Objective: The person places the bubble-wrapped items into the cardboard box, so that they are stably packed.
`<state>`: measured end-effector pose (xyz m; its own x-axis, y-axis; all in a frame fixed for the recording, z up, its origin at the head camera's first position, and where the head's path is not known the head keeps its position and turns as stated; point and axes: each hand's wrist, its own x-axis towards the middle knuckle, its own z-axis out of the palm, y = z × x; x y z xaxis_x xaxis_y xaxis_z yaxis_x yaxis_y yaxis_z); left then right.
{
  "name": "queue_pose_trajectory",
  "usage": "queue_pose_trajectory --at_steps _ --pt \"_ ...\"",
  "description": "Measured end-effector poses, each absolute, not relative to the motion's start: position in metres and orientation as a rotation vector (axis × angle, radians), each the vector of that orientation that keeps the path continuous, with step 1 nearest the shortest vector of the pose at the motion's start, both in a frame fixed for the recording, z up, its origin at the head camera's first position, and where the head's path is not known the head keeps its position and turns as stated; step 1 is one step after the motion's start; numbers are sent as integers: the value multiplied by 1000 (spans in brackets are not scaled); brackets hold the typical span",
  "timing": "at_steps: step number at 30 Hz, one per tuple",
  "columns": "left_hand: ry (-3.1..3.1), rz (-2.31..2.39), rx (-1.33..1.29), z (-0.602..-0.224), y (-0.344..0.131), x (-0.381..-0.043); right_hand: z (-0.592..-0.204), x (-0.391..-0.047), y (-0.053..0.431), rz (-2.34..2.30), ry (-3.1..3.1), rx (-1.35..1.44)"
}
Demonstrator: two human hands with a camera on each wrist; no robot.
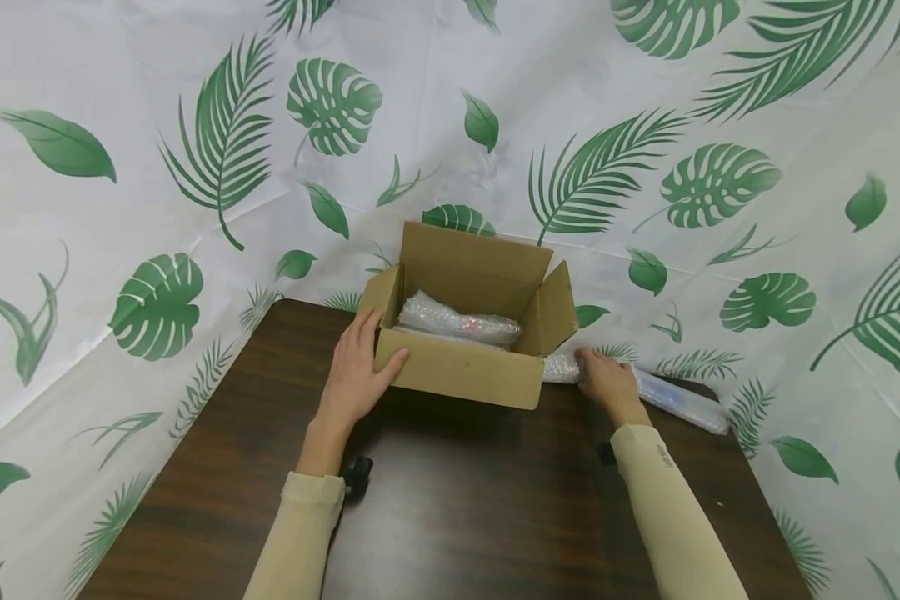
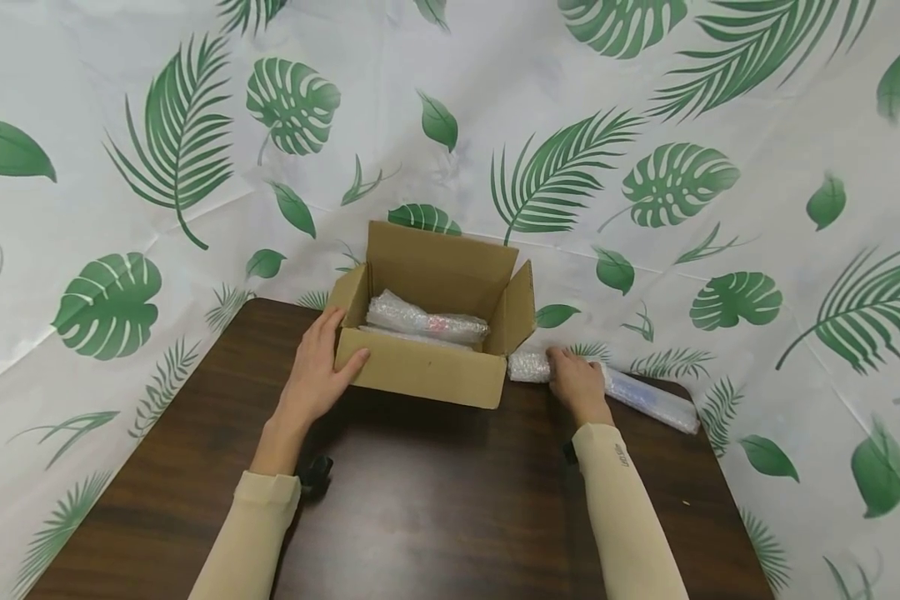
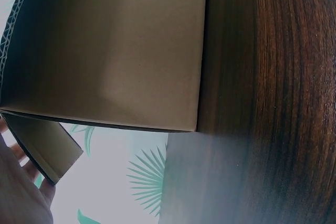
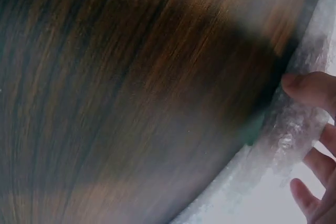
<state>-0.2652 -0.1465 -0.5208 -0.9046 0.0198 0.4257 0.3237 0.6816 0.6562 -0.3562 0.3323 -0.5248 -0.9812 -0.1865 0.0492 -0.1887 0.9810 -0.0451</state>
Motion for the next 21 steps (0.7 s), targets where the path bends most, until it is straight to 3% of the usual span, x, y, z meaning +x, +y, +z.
queue_pose_trajectory --at_steps 12,21 --pt "-2499 -1116 -259 -523 -145 -266 -523 -350 340 246 -2987 241" --pt "-2500 -1120 -249 -521 -145 -264 -496 -340 347 535 -2875 127"
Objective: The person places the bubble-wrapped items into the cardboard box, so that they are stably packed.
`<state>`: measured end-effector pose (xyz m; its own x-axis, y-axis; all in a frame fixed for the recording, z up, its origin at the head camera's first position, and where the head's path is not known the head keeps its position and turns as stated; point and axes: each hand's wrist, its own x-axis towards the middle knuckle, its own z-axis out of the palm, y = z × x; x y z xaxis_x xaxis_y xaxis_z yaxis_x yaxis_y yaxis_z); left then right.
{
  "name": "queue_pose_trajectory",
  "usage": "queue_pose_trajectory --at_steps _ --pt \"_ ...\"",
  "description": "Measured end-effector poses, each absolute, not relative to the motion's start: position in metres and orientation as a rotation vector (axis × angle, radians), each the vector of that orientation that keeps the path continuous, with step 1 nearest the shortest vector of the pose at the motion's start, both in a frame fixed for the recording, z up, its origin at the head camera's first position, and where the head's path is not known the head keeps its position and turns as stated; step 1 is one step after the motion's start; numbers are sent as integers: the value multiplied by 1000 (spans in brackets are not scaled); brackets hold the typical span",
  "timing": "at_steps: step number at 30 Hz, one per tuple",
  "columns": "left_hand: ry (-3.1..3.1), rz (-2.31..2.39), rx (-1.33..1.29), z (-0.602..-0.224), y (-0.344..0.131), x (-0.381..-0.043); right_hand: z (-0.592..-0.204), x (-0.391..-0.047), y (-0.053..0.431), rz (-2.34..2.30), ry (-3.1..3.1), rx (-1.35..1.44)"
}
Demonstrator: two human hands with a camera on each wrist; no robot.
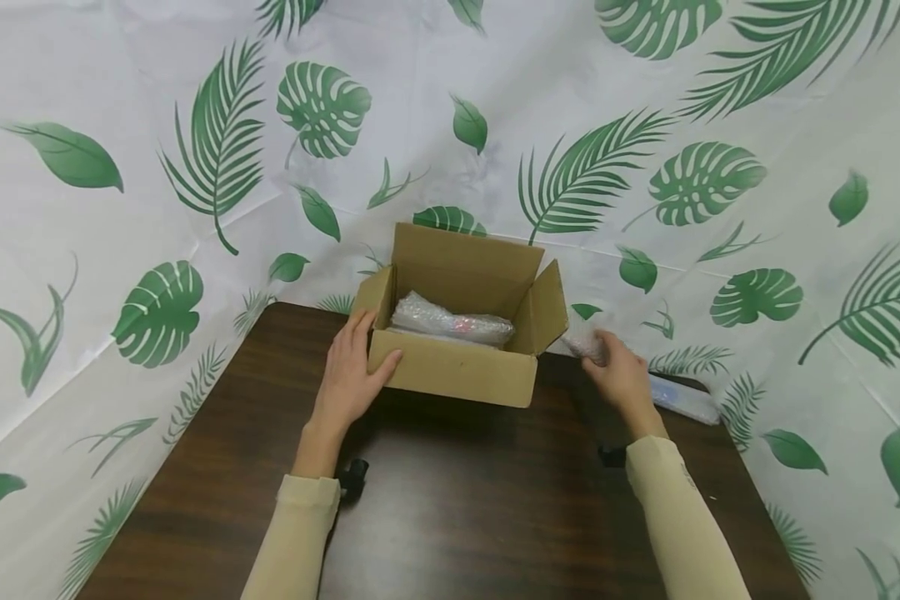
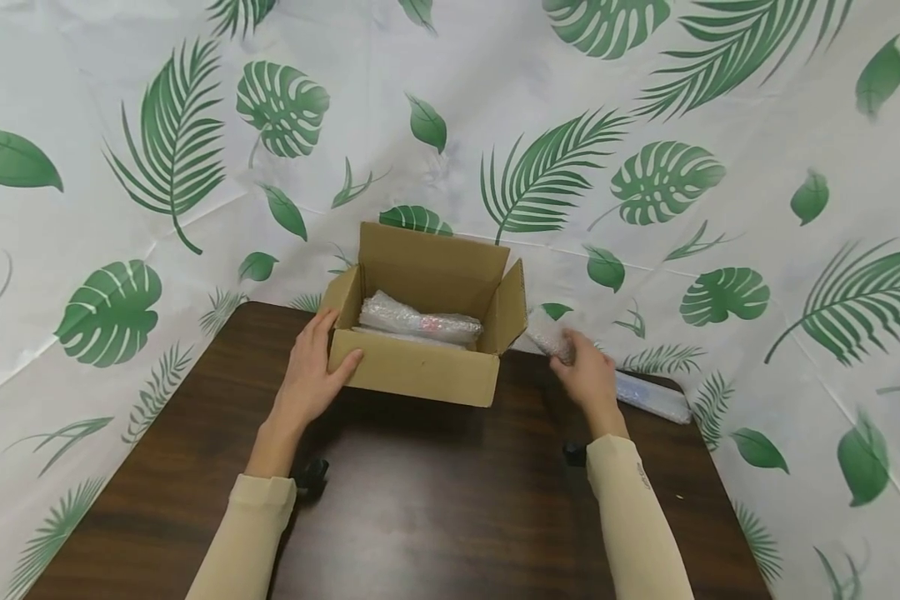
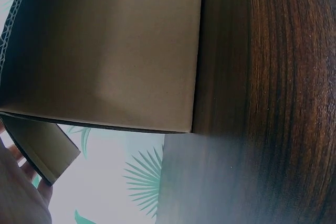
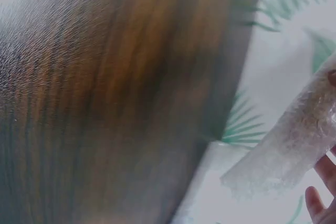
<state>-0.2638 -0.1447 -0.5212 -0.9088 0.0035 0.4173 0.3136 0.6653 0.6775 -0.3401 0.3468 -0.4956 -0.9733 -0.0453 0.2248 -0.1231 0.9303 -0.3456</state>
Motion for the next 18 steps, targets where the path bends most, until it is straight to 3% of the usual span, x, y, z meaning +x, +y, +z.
queue_pose_trajectory --at_steps 18 --pt "-2495 -1121 -259 -521 -145 -264 -374 -294 311 545 -2394 213"
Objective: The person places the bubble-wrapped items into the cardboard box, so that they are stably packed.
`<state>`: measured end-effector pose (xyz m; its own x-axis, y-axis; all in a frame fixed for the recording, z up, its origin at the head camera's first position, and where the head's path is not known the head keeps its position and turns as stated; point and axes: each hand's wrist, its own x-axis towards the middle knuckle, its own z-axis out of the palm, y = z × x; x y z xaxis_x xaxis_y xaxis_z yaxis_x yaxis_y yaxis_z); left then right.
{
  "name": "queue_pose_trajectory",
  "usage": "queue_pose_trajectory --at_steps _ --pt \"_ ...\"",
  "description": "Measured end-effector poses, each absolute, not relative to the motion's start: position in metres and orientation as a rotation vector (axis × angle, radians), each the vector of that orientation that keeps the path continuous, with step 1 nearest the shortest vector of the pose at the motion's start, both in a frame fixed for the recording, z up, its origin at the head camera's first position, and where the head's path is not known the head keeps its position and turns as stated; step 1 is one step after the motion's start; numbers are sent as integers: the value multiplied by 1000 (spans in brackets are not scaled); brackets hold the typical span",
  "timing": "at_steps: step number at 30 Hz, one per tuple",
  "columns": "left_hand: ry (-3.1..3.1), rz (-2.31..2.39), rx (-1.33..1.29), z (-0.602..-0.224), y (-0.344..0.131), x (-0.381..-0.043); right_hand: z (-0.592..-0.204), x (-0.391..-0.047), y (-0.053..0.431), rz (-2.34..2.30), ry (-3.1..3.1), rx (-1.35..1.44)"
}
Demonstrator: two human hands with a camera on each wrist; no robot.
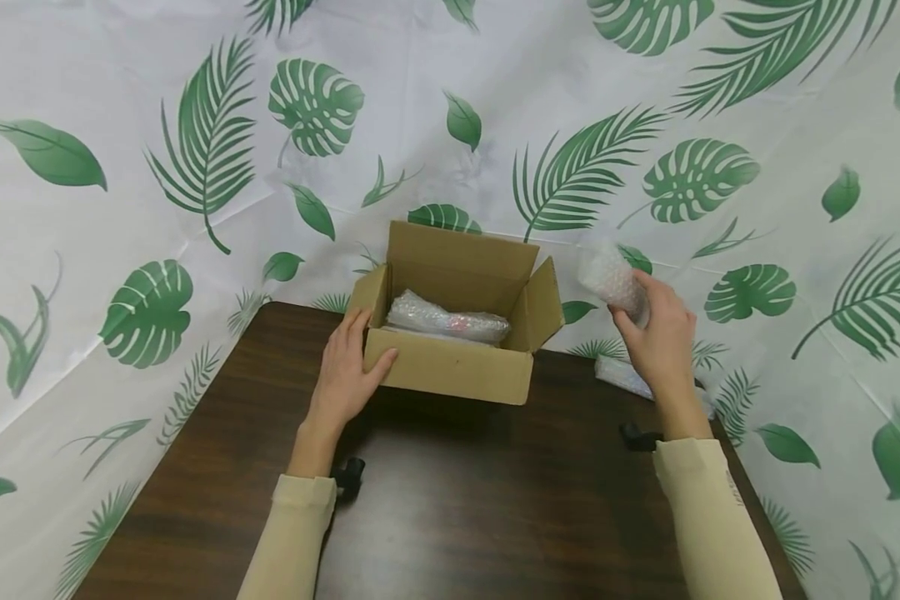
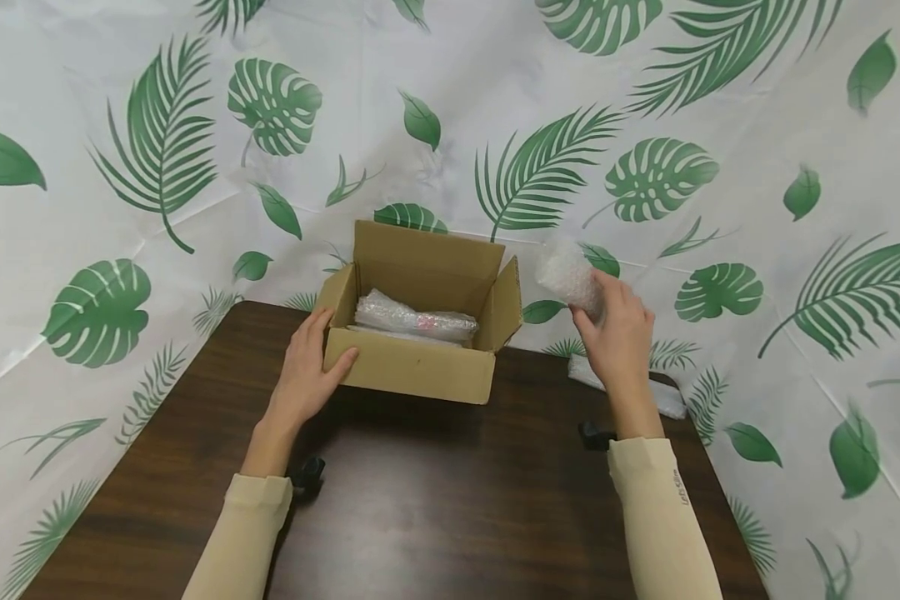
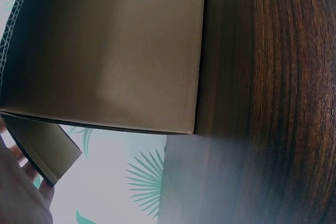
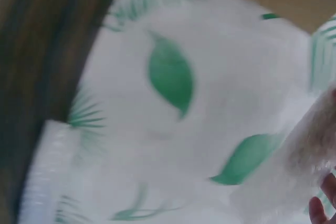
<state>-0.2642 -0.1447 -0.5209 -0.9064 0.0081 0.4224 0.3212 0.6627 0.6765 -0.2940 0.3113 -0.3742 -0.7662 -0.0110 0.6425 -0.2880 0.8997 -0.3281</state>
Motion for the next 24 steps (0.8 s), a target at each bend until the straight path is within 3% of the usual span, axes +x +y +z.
queue_pose_trajectory --at_steps 14,24 --pt "-2495 -1097 -274 -520 -144 -264 -309 -271 241 521 -2216 448" --pt "-2476 -1162 -273 -519 -145 -264 -303 -273 172 441 -2289 632"
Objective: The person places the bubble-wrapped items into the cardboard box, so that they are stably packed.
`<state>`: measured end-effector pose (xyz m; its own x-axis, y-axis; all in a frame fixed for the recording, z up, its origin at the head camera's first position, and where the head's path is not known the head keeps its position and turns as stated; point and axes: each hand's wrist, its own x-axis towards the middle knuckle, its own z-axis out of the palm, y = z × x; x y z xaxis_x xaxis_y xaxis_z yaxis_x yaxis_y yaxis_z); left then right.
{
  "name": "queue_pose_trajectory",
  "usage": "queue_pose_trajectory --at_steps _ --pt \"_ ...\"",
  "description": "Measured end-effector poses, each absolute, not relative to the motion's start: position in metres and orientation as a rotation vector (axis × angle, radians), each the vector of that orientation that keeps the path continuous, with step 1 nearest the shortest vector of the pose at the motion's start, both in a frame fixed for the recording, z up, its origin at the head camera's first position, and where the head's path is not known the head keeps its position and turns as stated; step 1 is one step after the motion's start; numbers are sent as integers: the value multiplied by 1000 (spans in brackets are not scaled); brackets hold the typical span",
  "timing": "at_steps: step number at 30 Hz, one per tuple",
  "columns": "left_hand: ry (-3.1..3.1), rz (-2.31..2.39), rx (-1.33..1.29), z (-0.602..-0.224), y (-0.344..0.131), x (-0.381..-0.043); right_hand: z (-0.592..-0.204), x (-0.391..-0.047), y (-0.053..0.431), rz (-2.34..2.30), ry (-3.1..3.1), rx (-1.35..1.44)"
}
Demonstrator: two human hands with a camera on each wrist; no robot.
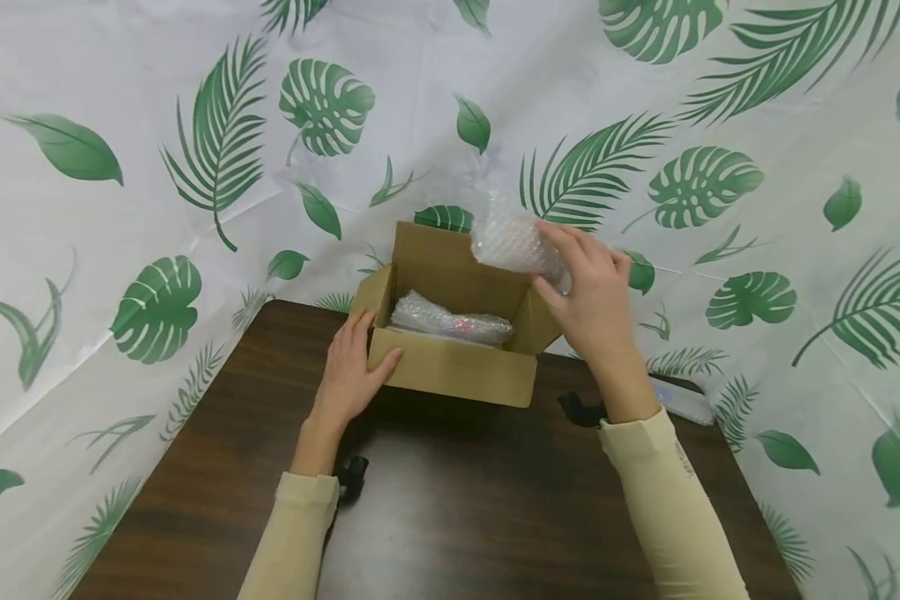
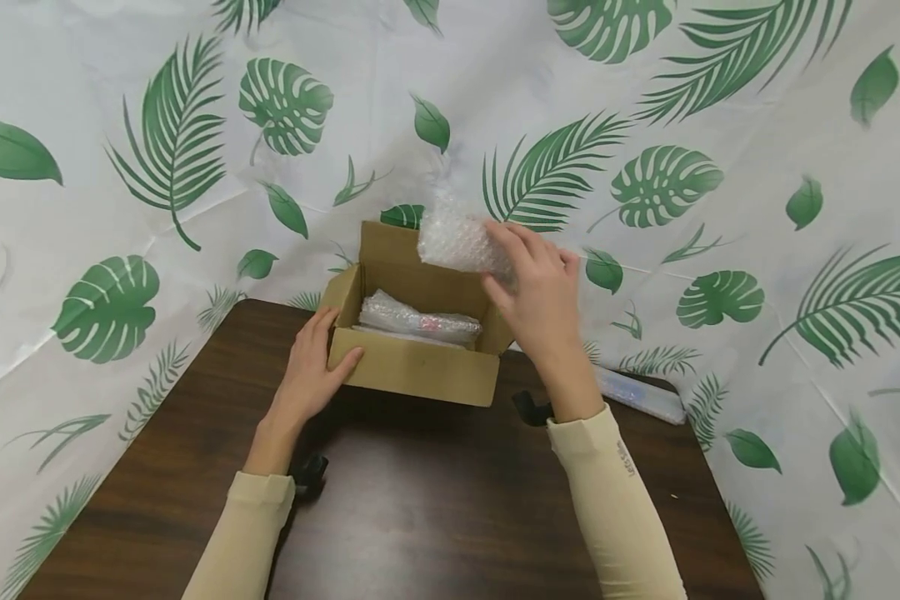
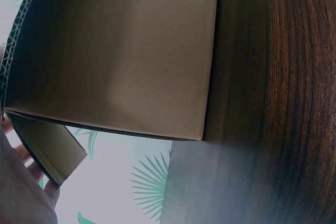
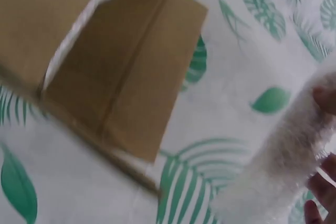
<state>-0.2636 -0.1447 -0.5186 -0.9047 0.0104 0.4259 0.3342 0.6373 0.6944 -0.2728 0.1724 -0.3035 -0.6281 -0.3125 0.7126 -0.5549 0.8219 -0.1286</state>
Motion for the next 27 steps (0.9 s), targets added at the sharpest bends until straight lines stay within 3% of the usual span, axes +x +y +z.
queue_pose_trajectory --at_steps 12,19,27 --pt "-2465 -1170 -278 -521 -146 -266 -358 -316 110 276 -2775 766" --pt "-2434 -1184 -274 -521 -145 -265 -389 -334 106 531 -2997 808" --pt "-2420 -1189 -266 -524 -147 -266 -396 -338 110 795 -3042 870"
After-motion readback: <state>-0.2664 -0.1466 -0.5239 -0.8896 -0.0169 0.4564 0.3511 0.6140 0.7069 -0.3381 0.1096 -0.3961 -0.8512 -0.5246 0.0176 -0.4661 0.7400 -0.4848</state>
